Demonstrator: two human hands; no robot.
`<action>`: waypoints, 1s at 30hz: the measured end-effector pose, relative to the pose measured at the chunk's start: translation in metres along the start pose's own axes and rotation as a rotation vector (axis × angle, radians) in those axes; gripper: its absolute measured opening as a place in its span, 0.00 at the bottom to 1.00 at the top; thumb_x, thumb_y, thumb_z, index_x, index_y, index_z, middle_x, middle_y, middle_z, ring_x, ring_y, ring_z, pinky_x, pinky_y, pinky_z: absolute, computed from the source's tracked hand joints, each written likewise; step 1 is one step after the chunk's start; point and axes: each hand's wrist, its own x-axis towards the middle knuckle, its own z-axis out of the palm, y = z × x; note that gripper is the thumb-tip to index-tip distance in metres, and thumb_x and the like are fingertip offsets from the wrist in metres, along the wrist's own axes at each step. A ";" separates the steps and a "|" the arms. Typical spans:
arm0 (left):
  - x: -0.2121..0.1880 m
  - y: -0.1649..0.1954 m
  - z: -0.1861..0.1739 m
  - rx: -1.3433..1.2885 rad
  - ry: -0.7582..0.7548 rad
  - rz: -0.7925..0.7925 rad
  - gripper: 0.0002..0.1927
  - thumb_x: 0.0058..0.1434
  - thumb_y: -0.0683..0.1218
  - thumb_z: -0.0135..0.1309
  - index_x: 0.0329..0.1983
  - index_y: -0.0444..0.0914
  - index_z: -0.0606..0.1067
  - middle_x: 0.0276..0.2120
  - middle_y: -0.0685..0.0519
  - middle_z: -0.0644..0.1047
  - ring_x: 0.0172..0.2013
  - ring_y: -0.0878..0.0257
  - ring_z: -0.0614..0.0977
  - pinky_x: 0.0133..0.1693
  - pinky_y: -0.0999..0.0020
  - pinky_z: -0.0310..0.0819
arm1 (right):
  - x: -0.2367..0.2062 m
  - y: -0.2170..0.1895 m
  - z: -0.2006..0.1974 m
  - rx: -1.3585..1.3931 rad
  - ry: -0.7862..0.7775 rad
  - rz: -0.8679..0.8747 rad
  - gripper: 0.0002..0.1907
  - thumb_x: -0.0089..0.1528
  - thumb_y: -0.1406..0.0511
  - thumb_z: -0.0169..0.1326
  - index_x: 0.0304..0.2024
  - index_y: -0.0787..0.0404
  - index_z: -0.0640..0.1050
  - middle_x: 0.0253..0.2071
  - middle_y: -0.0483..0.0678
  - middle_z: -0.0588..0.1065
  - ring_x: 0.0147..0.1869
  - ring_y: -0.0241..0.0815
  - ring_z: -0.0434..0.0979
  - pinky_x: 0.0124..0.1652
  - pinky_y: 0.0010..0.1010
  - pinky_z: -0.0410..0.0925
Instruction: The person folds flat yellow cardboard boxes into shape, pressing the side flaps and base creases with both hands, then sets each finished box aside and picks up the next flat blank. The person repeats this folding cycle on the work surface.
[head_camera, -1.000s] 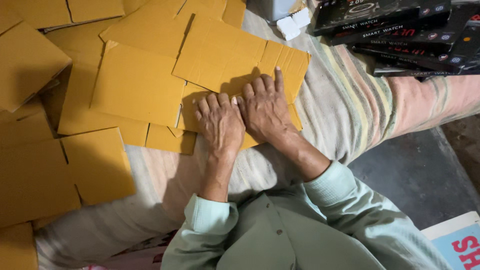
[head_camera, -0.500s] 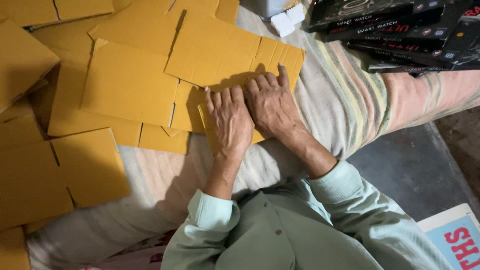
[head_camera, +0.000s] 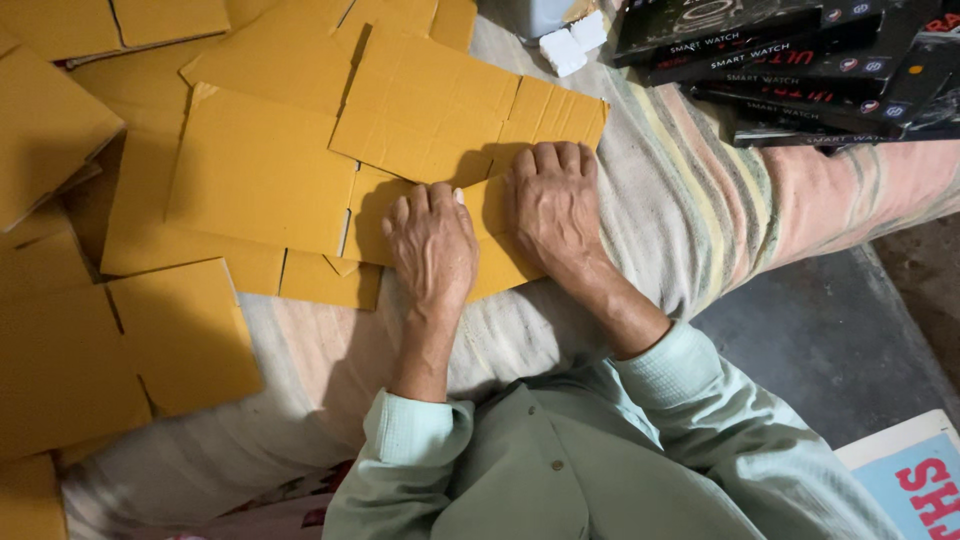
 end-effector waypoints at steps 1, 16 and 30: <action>0.000 0.000 -0.001 -0.005 -0.023 -0.016 0.11 0.70 0.50 0.49 0.42 0.37 0.75 0.42 0.44 0.77 0.47 0.46 0.76 0.49 0.45 0.65 | 0.000 -0.002 -0.001 -0.036 0.030 -0.038 0.13 0.64 0.60 0.55 0.40 0.65 0.76 0.41 0.58 0.73 0.52 0.59 0.72 0.58 0.56 0.61; -0.009 -0.001 -0.006 -0.071 -0.002 0.009 0.15 0.73 0.52 0.45 0.48 0.36 0.74 0.44 0.43 0.77 0.48 0.45 0.76 0.49 0.47 0.69 | -0.009 0.002 0.012 0.043 -0.046 -0.013 0.13 0.60 0.63 0.54 0.42 0.65 0.76 0.43 0.57 0.74 0.55 0.57 0.73 0.51 0.47 0.66; -0.008 0.001 -0.004 -0.045 -0.012 -0.012 0.14 0.73 0.53 0.45 0.44 0.38 0.74 0.42 0.46 0.77 0.46 0.47 0.76 0.48 0.46 0.69 | -0.005 -0.008 0.001 0.072 -0.095 -0.005 0.23 0.61 0.52 0.57 0.40 0.68 0.77 0.42 0.59 0.74 0.54 0.61 0.72 0.52 0.51 0.63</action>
